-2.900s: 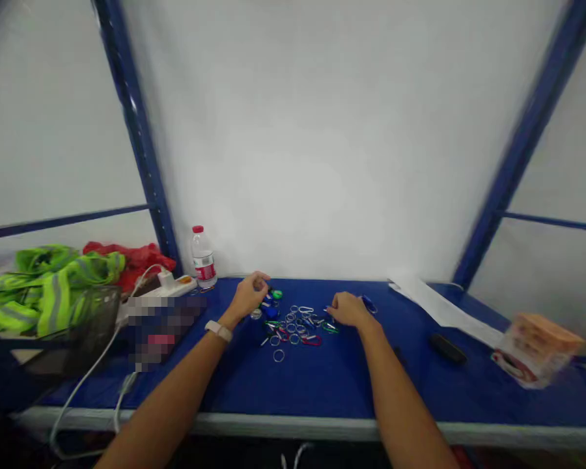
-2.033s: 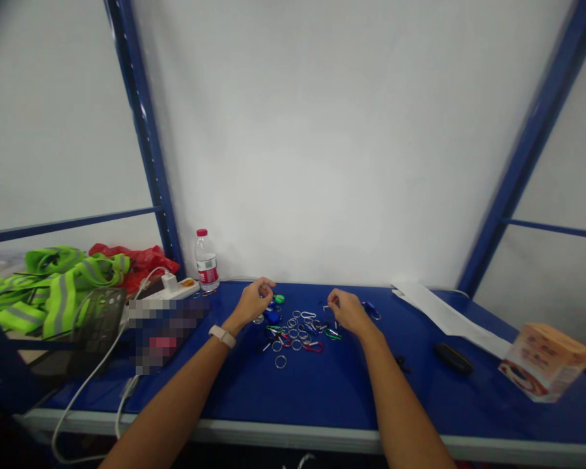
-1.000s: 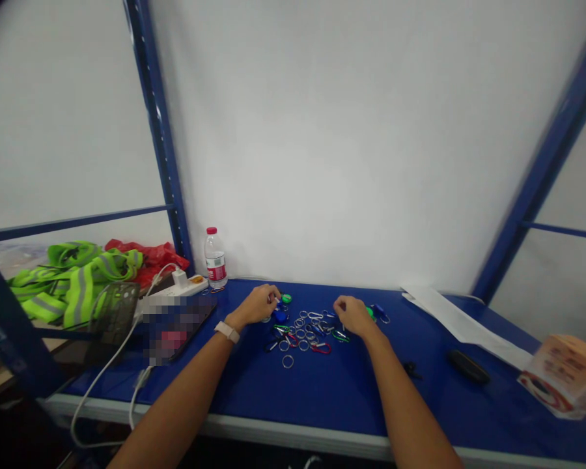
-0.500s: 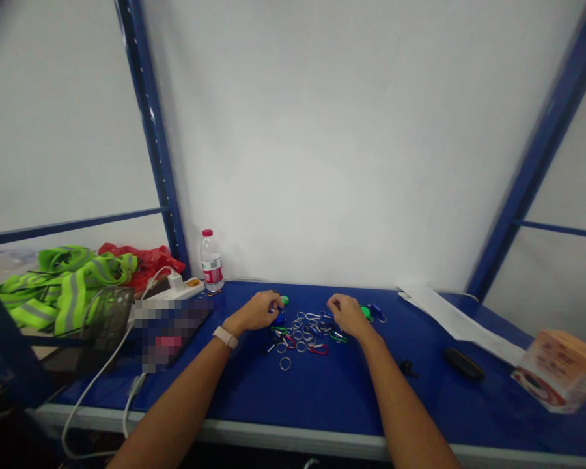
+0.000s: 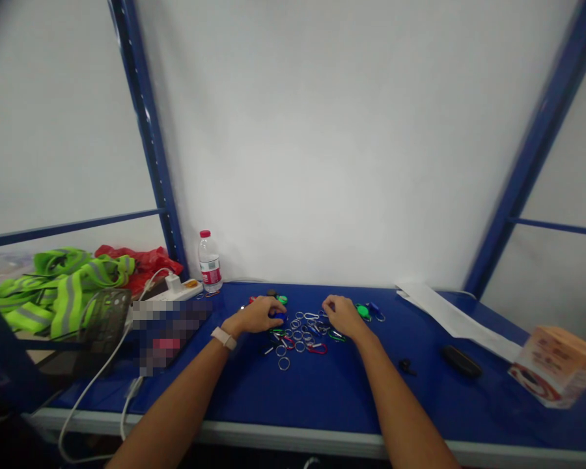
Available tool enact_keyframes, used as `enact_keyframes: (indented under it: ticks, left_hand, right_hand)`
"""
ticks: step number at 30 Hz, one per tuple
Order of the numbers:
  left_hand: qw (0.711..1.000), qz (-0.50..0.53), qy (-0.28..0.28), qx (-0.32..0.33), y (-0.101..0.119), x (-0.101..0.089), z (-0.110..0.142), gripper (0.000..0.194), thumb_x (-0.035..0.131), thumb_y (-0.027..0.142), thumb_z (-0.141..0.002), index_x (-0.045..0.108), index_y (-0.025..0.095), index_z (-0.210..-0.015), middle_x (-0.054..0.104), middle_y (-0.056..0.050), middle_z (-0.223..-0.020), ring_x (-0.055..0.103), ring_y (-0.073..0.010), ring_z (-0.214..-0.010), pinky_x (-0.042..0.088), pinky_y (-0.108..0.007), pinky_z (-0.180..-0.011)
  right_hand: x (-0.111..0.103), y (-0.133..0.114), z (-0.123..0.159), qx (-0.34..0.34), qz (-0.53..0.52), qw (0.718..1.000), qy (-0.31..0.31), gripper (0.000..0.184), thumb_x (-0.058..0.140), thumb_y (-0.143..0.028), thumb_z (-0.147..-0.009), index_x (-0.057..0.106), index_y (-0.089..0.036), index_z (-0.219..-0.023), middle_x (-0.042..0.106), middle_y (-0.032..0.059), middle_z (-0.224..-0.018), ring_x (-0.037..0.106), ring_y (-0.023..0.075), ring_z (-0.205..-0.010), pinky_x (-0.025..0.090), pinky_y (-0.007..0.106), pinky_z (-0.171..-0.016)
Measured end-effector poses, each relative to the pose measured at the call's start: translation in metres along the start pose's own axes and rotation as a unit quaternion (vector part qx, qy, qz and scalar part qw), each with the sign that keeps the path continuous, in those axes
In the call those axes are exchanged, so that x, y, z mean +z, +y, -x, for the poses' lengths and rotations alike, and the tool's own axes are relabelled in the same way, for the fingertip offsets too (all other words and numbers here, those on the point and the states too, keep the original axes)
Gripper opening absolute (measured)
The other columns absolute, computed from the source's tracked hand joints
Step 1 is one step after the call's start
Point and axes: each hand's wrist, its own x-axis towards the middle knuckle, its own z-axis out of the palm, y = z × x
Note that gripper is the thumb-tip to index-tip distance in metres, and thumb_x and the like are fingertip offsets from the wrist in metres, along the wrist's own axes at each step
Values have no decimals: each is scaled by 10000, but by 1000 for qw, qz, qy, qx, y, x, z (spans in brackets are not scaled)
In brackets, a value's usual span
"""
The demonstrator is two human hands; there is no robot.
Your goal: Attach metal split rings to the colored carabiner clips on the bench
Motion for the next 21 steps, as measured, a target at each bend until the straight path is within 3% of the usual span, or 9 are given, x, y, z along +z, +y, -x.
enact_keyframes:
  ticks: [4,8,14,21]
  left_hand:
    - [981,186,18,-44,6,-2,-6,363,509,310,-876,590,152,-1192,689,-89,-912,666,-162,-810,505,-259,-724]
    - [949,296,25,-110,7,-4,-9,364,430,268,-925,529,104,-1234,683,-102,-822,687,-150,-746,518,-260,-706]
    - [948,297,26,-115,9,-5,-9,342,492,214,-877,557,100,-1193,680,-83,-760,653,-130,-650,527,-258,-660]
    - [963,255,21,-84,5,3,-7,355,571,256,-823,505,136,-1151,642,-39,-759,642,-135,-632,512,-250,-601]
  right_hand:
    - [1,2,0,-6,-15,1000,13,216,457,-242,-845,657,-181,-792,696,40,-794,621,170,-741,407,257,-680]
    - [-1,2,0,3,-16,1000,13,210,464,-242,-847,660,-178,-810,696,41,-796,625,170,-738,410,256,-677]
    - [0,7,-1,3,35,999,-16,203,483,-212,-850,679,-171,-886,707,62,-881,630,175,-811,421,261,-735]
    - [9,16,1,10,126,990,-56,242,584,-327,-838,695,-188,-1002,671,94,-978,599,218,-925,410,312,-797]
